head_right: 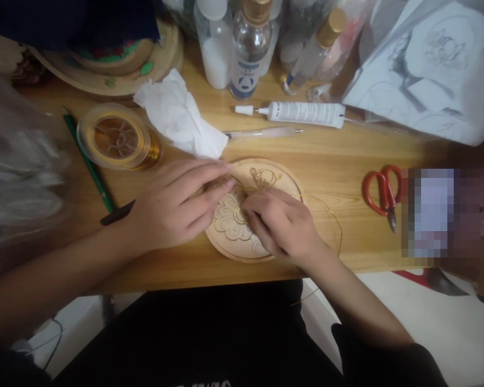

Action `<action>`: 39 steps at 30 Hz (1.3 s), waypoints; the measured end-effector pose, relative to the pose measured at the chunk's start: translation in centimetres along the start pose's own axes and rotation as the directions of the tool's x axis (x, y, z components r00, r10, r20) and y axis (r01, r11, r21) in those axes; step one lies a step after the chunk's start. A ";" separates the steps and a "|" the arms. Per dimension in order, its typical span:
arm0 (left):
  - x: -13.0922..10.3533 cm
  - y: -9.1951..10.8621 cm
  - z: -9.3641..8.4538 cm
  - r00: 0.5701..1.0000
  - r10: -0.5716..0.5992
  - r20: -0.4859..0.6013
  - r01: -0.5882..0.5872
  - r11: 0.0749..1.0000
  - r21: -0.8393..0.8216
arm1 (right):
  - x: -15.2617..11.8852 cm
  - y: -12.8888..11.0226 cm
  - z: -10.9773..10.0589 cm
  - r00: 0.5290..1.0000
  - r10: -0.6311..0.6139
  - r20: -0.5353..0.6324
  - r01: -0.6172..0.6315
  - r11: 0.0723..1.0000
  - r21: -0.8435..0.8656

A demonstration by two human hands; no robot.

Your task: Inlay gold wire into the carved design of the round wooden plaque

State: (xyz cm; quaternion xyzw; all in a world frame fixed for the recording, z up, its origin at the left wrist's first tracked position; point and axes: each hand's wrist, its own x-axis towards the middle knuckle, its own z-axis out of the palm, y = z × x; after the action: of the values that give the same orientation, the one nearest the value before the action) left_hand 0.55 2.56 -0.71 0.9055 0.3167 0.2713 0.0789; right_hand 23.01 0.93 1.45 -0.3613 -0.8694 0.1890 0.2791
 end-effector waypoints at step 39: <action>0.3 0.7 -0.7 0.978 0.051 0.201 -0.059 0.998 0.034 | -1.9 -0.5 -0.4 0.958 0.230 -0.174 -0.247 0.965 -0.083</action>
State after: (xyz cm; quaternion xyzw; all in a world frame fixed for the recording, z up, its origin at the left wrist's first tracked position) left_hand 0.70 2.16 0.24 0.9380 0.2871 0.1745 0.0849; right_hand 24.13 -0.78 1.38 -0.4919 -0.8023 0.1457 0.3051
